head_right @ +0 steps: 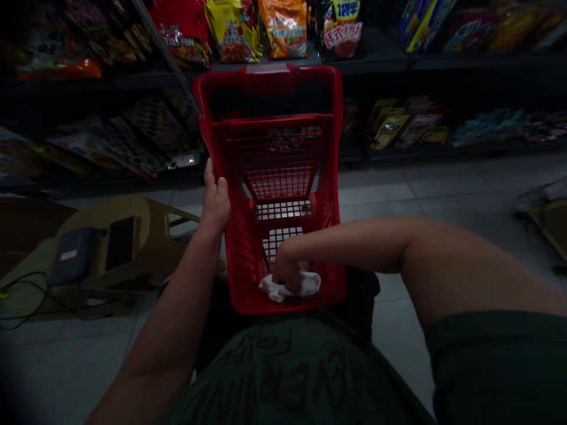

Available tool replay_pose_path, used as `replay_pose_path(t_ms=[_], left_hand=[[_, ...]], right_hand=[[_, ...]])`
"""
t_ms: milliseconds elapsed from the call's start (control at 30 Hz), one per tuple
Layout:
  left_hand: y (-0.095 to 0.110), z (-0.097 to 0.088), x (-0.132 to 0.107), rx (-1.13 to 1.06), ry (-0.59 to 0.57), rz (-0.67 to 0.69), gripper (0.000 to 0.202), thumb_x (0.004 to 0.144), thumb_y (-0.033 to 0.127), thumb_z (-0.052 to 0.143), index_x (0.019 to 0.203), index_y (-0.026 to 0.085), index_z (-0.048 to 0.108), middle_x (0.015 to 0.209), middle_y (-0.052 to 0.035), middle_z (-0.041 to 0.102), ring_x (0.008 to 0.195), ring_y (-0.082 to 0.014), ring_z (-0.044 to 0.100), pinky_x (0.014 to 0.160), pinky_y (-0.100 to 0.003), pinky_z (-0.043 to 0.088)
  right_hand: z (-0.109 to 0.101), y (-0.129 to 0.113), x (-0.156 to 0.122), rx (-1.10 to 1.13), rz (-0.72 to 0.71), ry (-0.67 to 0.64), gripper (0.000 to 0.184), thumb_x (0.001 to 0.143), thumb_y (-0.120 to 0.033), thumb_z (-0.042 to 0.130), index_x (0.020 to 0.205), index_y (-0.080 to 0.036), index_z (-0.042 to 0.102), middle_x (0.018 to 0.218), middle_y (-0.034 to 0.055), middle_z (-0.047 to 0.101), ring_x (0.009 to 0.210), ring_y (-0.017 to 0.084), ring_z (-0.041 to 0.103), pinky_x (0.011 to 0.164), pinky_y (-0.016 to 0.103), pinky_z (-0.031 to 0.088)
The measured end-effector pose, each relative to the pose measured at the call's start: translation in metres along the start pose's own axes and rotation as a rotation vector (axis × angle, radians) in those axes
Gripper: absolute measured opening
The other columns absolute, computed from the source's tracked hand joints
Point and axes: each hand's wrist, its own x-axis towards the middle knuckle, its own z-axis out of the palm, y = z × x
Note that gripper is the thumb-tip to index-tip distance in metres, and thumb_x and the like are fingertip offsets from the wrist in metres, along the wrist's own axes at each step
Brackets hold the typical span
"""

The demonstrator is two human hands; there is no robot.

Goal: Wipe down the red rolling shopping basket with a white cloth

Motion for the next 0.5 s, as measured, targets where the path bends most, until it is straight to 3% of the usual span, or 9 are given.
replay_pose_path(t_ms=[100, 167, 233, 367, 433, 500], left_hand=[[0.002, -0.002, -0.002, 0.016, 0.006, 0.007, 0.056, 0.099, 0.041, 0.04, 0.151, 0.025, 0.026, 0.163, -0.0048, 0.024, 0.149, -0.0166, 0.023, 0.124, -0.036, 0.014], [0.003, -0.003, -0.003, 0.038, 0.016, 0.013, 0.056, 0.099, 0.038, 0.041, 0.151, 0.024, 0.027, 0.163, -0.0054, 0.024, 0.149, -0.0167, 0.023, 0.124, -0.036, 0.014], [0.005, -0.005, -0.003, 0.066, 0.017, 0.015, 0.056, 0.099, 0.036, 0.042, 0.151, 0.023, 0.028, 0.163, -0.0063, 0.024, 0.149, -0.0171, 0.023, 0.124, -0.036, 0.014], [0.003, -0.015, -0.002, 0.08, -0.005, 0.002, 0.057, 0.098, 0.035, 0.044, 0.151, 0.021, 0.028, 0.162, -0.0075, 0.025, 0.148, -0.0177, 0.024, 0.124, -0.036, 0.014], [0.002, -0.022, -0.002, 0.061, -0.023, -0.009, 0.057, 0.098, 0.036, 0.044, 0.151, 0.022, 0.028, 0.162, -0.007, 0.026, 0.148, -0.0178, 0.025, 0.124, -0.037, 0.014], [0.001, -0.028, -0.004, 0.036, -0.042, -0.012, 0.057, 0.098, 0.038, 0.044, 0.151, 0.024, 0.028, 0.162, -0.006, 0.027, 0.148, -0.018, 0.024, 0.124, -0.037, 0.013]], right_hand=[[0.004, -0.001, -0.034, -0.158, 0.141, -0.259, 0.018, 0.06, -0.016, 0.074, 0.076, -0.015, 0.068, 0.078, 0.0039, 0.066, 0.08, 0.026, 0.063, 0.066, 0.032, 0.046], [0.003, -0.01, -0.047, -0.234, 0.126, -0.288, 0.016, 0.065, -0.016, 0.071, 0.08, -0.014, 0.068, 0.071, 0.0036, 0.063, 0.073, 0.024, 0.062, 0.063, 0.032, 0.045], [0.001, -0.027, -0.051, -0.195, -0.01, -0.19, 0.025, 0.072, -0.018, 0.066, 0.097, -0.014, 0.067, 0.075, 0.0031, 0.063, 0.07, 0.022, 0.061, 0.061, 0.03, 0.044], [0.005, -0.059, -0.038, -0.004, -0.308, 0.155, 0.045, 0.08, -0.018, 0.061, 0.125, -0.017, 0.056, 0.1, 0.0053, 0.066, 0.081, 0.018, 0.062, 0.066, 0.026, 0.044], [0.013, -0.065, -0.03, 0.08, -0.343, 0.248, 0.045, 0.082, -0.018, 0.06, 0.126, -0.018, 0.055, 0.106, 0.0063, 0.066, 0.083, 0.017, 0.062, 0.069, 0.025, 0.045], [0.023, -0.063, -0.024, 0.11, -0.334, 0.237, 0.045, 0.082, -0.016, 0.06, 0.126, -0.018, 0.055, 0.102, 0.006, 0.067, 0.078, 0.016, 0.063, 0.067, 0.025, 0.045]])
